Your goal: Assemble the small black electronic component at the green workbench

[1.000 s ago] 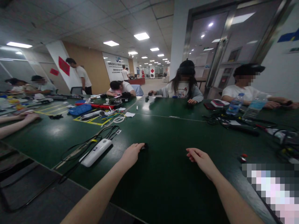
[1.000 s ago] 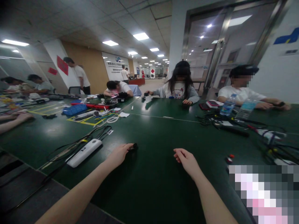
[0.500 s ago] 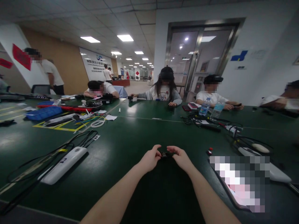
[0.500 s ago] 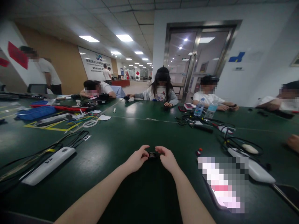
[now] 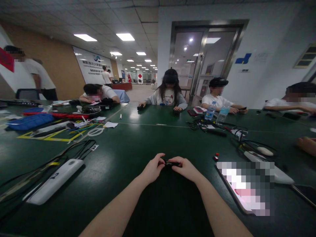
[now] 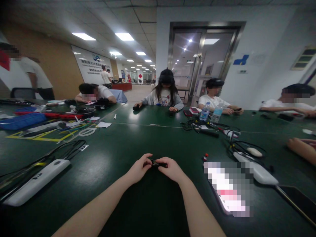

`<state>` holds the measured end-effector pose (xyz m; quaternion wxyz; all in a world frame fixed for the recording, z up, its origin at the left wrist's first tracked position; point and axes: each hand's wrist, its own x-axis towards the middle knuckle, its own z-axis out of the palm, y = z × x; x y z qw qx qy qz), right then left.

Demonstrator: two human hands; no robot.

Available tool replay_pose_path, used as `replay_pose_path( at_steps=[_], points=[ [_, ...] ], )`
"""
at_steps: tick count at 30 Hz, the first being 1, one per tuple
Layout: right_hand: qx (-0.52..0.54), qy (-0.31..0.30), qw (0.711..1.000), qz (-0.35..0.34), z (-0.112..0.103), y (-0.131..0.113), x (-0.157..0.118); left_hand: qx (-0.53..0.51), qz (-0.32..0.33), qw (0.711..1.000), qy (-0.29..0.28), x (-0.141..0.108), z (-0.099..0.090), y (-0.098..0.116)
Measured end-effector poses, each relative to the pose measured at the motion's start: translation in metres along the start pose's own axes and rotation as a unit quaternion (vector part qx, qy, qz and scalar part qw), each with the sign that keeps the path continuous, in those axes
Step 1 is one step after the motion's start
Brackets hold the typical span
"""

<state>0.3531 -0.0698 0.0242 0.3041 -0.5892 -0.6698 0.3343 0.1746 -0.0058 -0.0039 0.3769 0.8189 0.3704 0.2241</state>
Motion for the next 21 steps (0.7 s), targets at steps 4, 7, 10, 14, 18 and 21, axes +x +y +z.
replay_pose_path(
  at_steps=[4, 7, 10, 14, 18, 21],
  points=[
    [-0.022, 0.026, 0.999, 0.001, 0.005, 0.003, 0.002, 0.003, 0.001, 1.000, -0.001, 0.001, 0.001, -0.002],
    [-0.031, 0.045, 0.998, 0.012, 0.008, 0.002, 0.002, 0.008, -0.003, 1.000, 0.000, 0.001, 0.000, -0.003],
    [-0.037, 0.053, 0.998, 0.016, 0.010, -0.002, 0.001, 0.001, -0.001, 1.000, 0.003, 0.001, 0.000, -0.004],
    [-0.051, 0.053, 0.997, 0.015, 0.012, -0.006, 0.001, -0.007, -0.005, 1.000, 0.005, 0.003, -0.001, -0.005],
    [-0.059, 0.056, 0.997, 0.012, 0.013, -0.005, 0.002, 0.004, -0.015, 1.000, 0.014, 0.003, -0.004, -0.004],
    [-0.062, 0.064, 0.996, 0.014, 0.014, -0.004, 0.003, 0.010, -0.010, 1.000, 0.008, 0.003, -0.008, -0.003]
  ],
)
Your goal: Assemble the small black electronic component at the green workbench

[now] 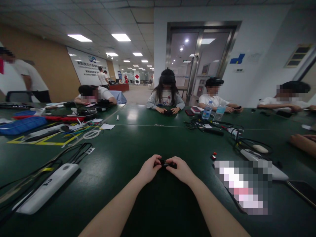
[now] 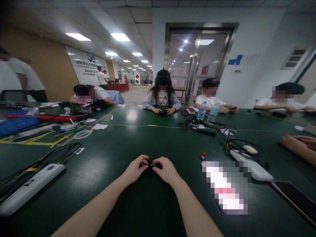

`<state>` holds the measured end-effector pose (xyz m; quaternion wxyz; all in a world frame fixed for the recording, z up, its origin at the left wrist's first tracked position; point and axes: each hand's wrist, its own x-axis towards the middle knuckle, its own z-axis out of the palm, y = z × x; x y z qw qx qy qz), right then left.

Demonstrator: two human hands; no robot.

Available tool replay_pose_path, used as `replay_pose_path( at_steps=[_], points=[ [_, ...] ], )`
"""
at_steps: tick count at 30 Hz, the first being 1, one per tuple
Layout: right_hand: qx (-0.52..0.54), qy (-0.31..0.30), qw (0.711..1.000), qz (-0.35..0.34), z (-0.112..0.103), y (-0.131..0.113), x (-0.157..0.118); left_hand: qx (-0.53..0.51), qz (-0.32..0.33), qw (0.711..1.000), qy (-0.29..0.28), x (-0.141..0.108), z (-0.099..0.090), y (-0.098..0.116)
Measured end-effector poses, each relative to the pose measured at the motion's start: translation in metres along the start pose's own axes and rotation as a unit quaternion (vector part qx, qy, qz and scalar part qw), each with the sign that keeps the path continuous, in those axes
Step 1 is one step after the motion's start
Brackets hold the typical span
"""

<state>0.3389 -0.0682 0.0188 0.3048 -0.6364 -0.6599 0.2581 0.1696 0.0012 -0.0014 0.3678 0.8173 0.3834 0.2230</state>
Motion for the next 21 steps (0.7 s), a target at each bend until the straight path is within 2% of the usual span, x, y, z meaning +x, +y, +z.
replay_pose_path(
  at_steps=[12, 21],
  points=[
    [0.032, 0.023, 0.999, 0.026, 0.0053, 0.0018, 0.0030, 0.005, 0.026, 1.000, -0.010, 0.0022, -0.0006, 0.0001],
    [0.049, 0.036, 0.998, 0.029, 0.0069, -0.0013, 0.0012, -0.029, 0.015, 0.999, -0.013, 0.0038, 0.0032, -0.0007]
  ],
)
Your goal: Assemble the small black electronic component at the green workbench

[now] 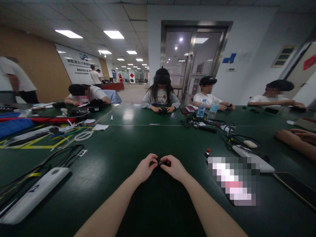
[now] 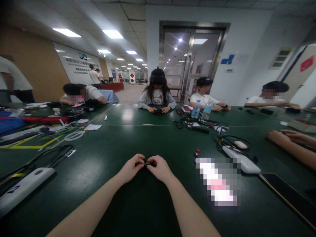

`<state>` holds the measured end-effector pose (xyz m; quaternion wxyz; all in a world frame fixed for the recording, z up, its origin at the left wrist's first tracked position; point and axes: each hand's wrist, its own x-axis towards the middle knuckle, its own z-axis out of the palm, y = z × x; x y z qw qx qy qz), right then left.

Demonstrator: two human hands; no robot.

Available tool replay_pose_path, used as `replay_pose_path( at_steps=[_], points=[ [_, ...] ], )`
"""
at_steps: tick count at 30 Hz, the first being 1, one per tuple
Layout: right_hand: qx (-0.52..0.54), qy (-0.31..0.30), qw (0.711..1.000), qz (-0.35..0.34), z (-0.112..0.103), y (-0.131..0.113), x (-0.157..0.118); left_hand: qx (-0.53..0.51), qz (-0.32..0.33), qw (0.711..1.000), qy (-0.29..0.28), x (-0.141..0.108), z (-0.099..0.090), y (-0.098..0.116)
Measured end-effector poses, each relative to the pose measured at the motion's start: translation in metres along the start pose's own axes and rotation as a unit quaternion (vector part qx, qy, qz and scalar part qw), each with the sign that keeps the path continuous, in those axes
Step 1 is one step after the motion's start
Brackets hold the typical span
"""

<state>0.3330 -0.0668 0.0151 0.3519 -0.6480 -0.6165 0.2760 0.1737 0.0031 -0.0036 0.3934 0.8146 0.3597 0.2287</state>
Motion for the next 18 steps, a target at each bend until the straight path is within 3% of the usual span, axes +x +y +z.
replay_pose_path(
  at_steps=[3, 6, 10, 18],
  points=[
    [0.032, 0.011, 0.999, 0.007, 0.002, -0.001, 0.001, 0.004, -0.009, 1.000, -0.001, 0.001, 0.000, 0.002],
    [0.149, 0.035, 0.988, 0.030, 0.002, 0.000, 0.002, 0.011, -0.019, 1.000, -0.001, 0.000, -0.002, 0.005],
    [0.349, 0.114, 0.928, 0.064, -0.004, 0.006, 0.006, 0.010, -0.016, 1.000, -0.004, -0.001, -0.003, 0.006],
    [0.472, 0.199, 0.854, 0.091, -0.021, 0.026, 0.013, -0.030, 0.015, 0.999, -0.017, -0.001, -0.003, -0.004]
  ],
)
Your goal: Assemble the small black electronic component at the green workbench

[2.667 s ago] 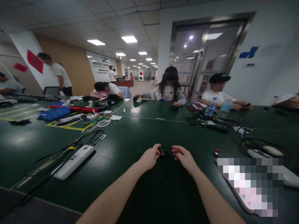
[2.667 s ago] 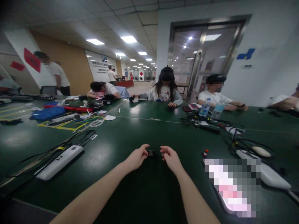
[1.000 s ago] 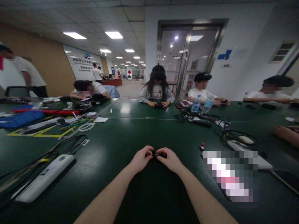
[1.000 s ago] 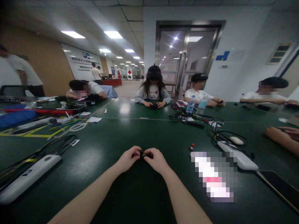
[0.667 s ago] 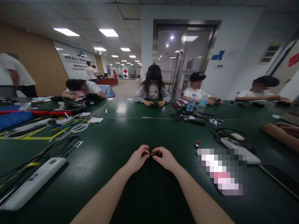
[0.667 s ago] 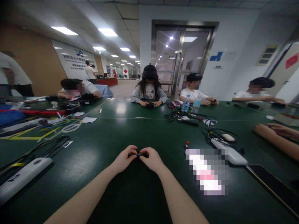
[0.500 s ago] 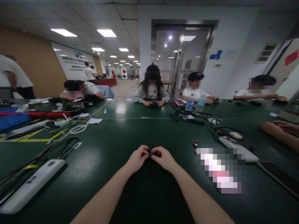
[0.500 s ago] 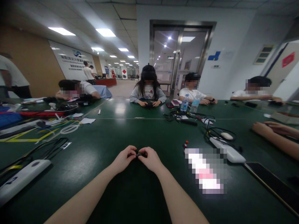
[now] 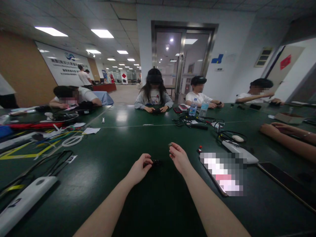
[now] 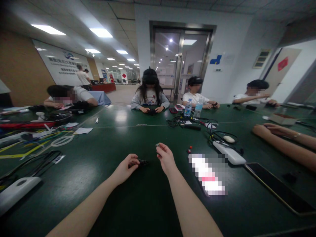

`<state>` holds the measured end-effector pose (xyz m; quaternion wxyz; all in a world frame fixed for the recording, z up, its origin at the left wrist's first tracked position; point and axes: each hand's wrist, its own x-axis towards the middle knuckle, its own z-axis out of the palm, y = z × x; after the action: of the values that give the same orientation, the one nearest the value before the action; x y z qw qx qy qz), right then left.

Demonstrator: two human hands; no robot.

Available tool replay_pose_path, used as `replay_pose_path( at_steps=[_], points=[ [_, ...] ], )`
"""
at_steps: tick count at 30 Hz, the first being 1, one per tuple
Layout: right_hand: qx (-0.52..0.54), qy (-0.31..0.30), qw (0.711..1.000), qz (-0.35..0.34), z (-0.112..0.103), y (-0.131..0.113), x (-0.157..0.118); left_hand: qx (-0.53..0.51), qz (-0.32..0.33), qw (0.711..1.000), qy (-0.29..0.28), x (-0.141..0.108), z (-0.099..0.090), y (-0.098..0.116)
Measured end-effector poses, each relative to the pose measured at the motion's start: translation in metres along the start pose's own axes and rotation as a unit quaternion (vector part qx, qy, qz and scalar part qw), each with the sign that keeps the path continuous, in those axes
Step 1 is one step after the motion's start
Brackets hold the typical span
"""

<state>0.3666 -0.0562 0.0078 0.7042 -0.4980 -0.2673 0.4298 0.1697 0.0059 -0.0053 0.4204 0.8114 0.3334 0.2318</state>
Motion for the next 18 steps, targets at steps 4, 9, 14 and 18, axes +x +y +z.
replay_pose_path(
  at_steps=[4, 9, 14, 18],
  points=[
    [0.052, 0.017, 0.998, 0.008, -0.0042, -0.0011, 0.0037, -0.011, 0.012, 1.000, -0.006, -0.0015, -0.0007, 0.0009],
    [0.075, 0.018, 0.997, 0.020, -0.0043, -0.0006, 0.0048, -0.016, 0.008, 1.000, -0.006, -0.0034, -0.0009, 0.0007],
    [0.029, -0.003, 0.999, 0.034, -0.0020, 0.0025, 0.0018, -0.025, 0.018, 0.999, -0.010, -0.0035, -0.0010, 0.0006],
    [-0.055, -0.013, 0.998, 0.031, -0.0007, 0.0047, 0.0007, -0.010, 0.003, 1.000, -0.004, -0.0038, -0.0024, 0.0055]
  ],
)
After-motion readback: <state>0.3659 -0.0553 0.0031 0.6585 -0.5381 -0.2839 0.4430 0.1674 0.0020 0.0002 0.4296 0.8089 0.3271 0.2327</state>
